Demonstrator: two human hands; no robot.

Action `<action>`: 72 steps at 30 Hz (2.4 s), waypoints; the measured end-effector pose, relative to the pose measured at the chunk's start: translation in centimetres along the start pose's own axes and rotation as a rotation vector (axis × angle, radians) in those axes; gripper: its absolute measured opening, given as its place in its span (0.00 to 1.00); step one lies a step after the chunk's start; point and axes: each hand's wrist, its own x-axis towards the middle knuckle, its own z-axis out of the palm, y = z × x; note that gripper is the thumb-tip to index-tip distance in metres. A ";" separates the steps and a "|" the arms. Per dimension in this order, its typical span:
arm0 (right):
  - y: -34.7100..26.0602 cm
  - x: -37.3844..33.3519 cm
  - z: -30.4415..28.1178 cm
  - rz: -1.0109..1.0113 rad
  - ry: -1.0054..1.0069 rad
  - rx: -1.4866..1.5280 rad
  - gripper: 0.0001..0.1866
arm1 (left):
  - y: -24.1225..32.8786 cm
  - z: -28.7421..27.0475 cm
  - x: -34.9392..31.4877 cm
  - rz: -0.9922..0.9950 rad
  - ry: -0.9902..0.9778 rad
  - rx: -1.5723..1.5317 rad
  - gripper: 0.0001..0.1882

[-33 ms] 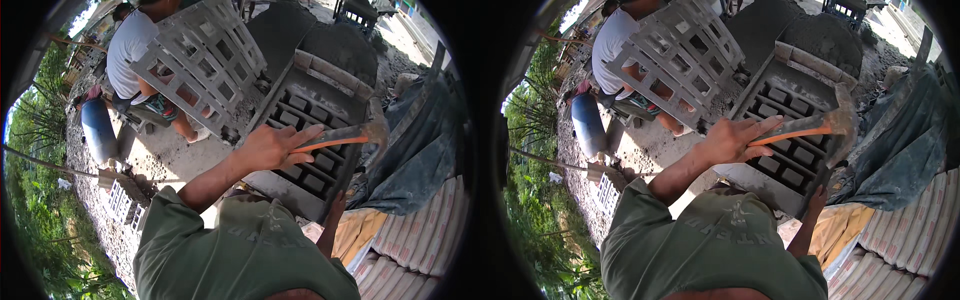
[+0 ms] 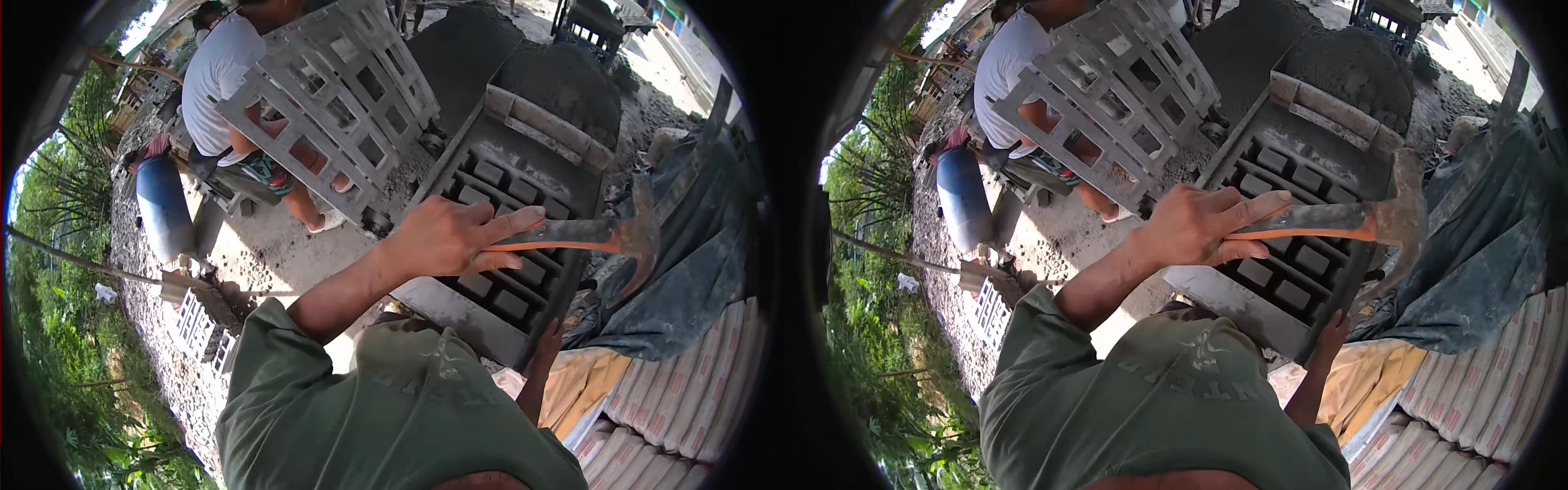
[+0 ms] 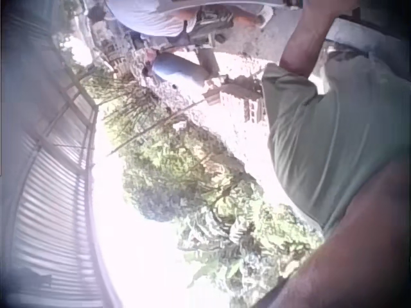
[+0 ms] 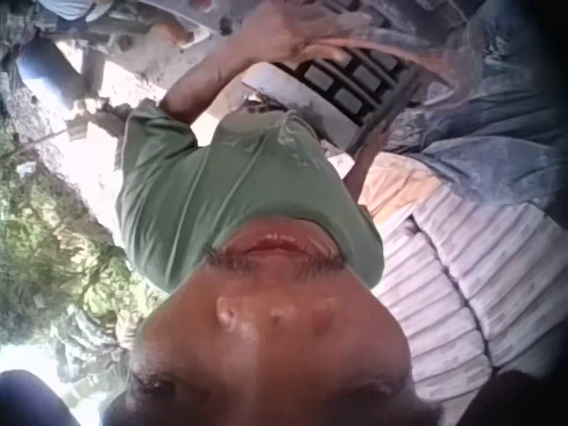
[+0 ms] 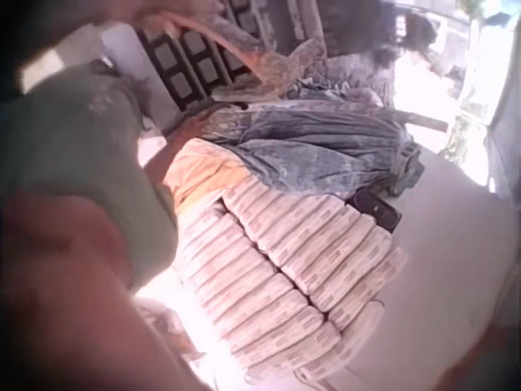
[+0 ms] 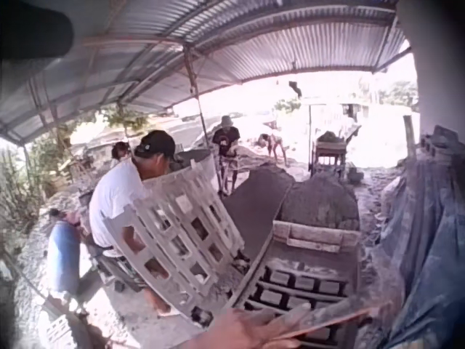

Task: The person levels wet concrete in a brick mold with a scraper, picks up a hammer, and repeatedly taps the metal mold frame with the hammer.

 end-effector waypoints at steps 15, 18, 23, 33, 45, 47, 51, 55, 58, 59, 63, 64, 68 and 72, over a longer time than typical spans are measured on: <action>-4.6 -1.3 -1.5 0.151 -0.154 0.101 0.26 | -10.3 -3.2 0.0 -0.569 0.334 0.169 0.27; -4.0 -1.5 -1.8 0.231 -0.177 0.165 0.26 | -11.1 -3.6 -0.9 -0.276 0.251 0.333 0.26; -4.3 -1.7 -1.7 0.209 -0.193 0.204 0.27 | -15.4 -4.4 -3.1 -1.000 0.211 0.252 0.27; -4.5 -1.5 -1.9 0.209 -0.218 0.197 0.28 | -16.2 -3.7 -2.8 -0.956 0.171 0.373 0.24; -0.4 -1.5 -0.8 -0.237 -0.026 0.008 0.30 | -14.5 -1.6 -5.3 -0.851 0.327 0.330 0.25; -3.2 -1.9 -1.4 -0.148 0.000 0.113 0.30 | -13.9 -1.1 -5.6 -0.735 0.366 0.338 0.25; -4.2 -1.8 -2.0 -0.076 -0.011 0.203 0.29 | -12.8 -1.4 -5.2 -0.754 0.383 0.315 0.24; -3.8 -2.0 -2.5 -0.241 0.063 0.122 0.29 | -9.6 0.6 -7.5 -0.930 0.335 0.137 0.23; -7.3 -1.7 -2.4 -0.392 0.189 0.102 0.19 | -4.7 5.3 -15.0 -0.936 0.194 -0.015 0.25; -8.9 -1.6 -2.5 -0.488 0.159 0.110 0.16 | -2.5 6.7 -17.8 -0.956 0.119 -0.031 0.23; -14.0 -3.9 -0.8 -0.569 -0.164 0.329 0.09 | 5.3 11.8 -28.9 -1.182 -0.110 -0.204 0.20; -15.3 -5.2 -0.4 -0.579 -0.280 0.345 0.07 | 6.6 12.3 -31.7 -1.237 -0.180 -0.177 0.19; -18.9 -11.2 2.7 -0.722 -0.701 0.305 0.04 | 10.6 12.3 -40.4 -1.509 -0.141 -0.183 0.22; -22.3 -17.8 3.6 -0.571 -1.715 0.474 0.18 | 12.3 13.7 -50.1 -1.749 0.078 -0.163 0.26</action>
